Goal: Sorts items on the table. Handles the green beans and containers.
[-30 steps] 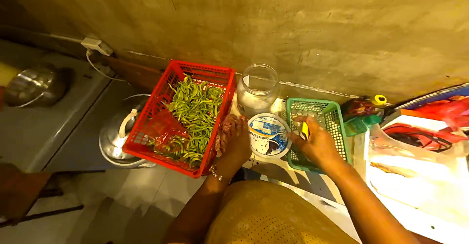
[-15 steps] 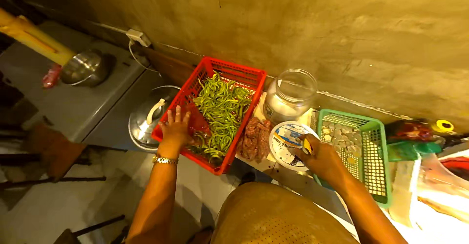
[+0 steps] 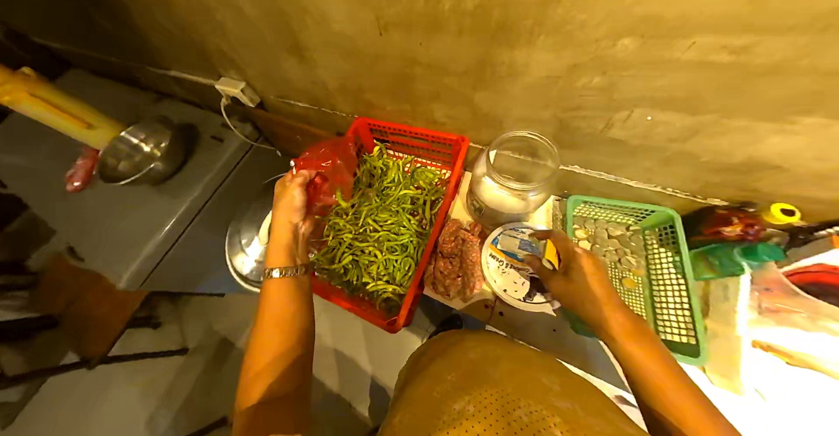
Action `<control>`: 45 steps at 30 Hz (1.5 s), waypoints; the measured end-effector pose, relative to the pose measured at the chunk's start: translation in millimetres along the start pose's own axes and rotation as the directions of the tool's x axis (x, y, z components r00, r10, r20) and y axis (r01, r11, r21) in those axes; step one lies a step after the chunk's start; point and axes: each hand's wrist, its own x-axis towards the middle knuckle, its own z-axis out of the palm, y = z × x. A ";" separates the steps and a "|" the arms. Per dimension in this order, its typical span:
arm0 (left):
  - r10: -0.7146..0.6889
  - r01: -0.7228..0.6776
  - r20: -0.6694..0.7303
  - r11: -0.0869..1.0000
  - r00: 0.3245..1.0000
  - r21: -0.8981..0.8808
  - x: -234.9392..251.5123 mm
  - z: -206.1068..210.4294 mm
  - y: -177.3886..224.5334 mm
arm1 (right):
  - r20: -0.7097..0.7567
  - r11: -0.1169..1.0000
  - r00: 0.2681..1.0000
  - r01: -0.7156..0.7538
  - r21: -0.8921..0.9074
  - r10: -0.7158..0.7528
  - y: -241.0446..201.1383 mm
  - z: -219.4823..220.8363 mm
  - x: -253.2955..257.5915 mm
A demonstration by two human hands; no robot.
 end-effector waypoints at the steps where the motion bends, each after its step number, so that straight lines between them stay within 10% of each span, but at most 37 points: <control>1: 0.030 -0.030 -0.015 0.999 0.999 0.022 3.0 10.5 -0.4 | -0.048 1.000 0.999 0.021 -0.012 -0.022 -5.1 -6.6 4.9; 11: 0.079 -0.101 0.086 0.951 0.993 0.293 68.8 115.8 -32.7 | -0.090 0.979 0.996 -0.012 -0.202 -0.006 -15.3 -19.4 76.3; 23: -0.048 0.002 0.161 0.961 0.986 0.275 43.8 108.2 -61.9 | -0.343 0.896 0.847 0.293 -0.334 -0.405 13.9 30.0 28.2; 41: 0.072 -0.120 0.253 0.976 0.965 0.182 -5.1 107.1 -24.2 | -0.084 0.987 0.995 -0.059 -0.148 0.047 -12.3 -37.0 62.2; 45: 0.056 -0.088 0.212 0.986 0.976 0.143 -20.6 95.5 -20.9 | -0.211 0.988 0.977 0.000 0.152 0.033 -21.2 -66.1 60.8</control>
